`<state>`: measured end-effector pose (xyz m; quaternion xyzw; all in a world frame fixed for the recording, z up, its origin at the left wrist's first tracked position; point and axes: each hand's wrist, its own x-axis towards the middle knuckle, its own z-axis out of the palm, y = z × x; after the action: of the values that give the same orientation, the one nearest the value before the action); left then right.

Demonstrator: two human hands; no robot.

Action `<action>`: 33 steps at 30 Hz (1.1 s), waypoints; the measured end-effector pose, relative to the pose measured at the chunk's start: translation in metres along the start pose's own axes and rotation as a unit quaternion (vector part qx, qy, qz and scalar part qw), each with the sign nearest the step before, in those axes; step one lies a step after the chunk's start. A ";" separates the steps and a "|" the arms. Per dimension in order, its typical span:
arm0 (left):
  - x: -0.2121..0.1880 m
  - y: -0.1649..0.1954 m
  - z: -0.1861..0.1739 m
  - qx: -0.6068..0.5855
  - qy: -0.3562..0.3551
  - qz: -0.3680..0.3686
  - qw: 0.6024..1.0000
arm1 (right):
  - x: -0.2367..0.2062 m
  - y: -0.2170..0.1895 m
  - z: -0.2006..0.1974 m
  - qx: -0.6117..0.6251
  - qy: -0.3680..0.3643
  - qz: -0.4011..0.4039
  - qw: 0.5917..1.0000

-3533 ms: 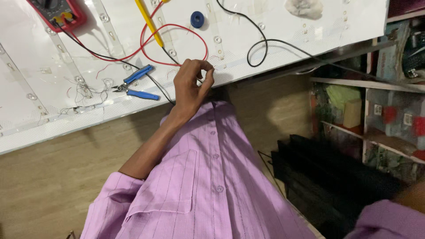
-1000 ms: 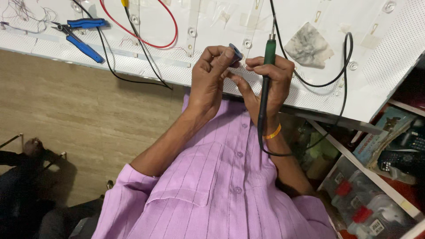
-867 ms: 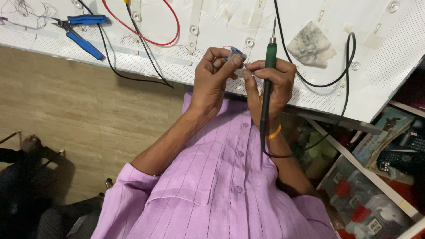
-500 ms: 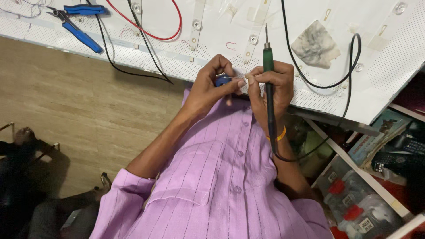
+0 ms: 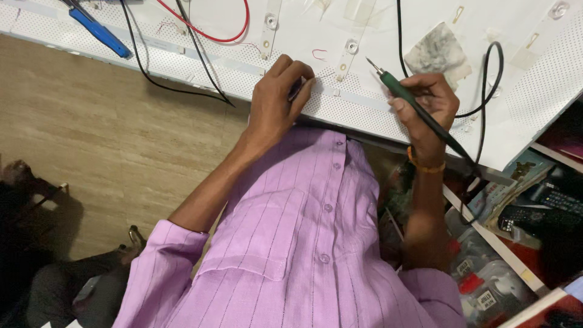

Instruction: The person solders wires onto the back of a light panel, holding a soldering iron in one hand and positioning wire ends on the panel with the other. They use pliers to trim and adjust wires, handle a multimeter with test leads on the panel, and touch the soldered joints by hand between soldering passes.

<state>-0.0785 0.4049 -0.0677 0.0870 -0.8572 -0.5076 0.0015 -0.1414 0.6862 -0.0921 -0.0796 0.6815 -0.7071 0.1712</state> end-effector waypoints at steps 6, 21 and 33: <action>0.001 -0.010 0.011 0.086 0.014 0.053 0.995 | 0.026 0.011 -0.009 0.056 -0.019 0.043 0.997; 0.008 -0.018 0.009 0.104 -0.048 0.075 0.991 | 0.044 0.016 0.006 -0.038 -0.071 -0.012 0.997; 0.010 -0.019 0.008 0.105 -0.062 0.080 0.989 | 0.046 0.013 0.002 -0.053 -0.106 0.000 0.993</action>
<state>-0.0859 0.4016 -0.0888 -0.0132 -0.9086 -0.4171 -0.0200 -0.1812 0.6681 -0.1107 -0.1632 0.6959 -0.6576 0.2382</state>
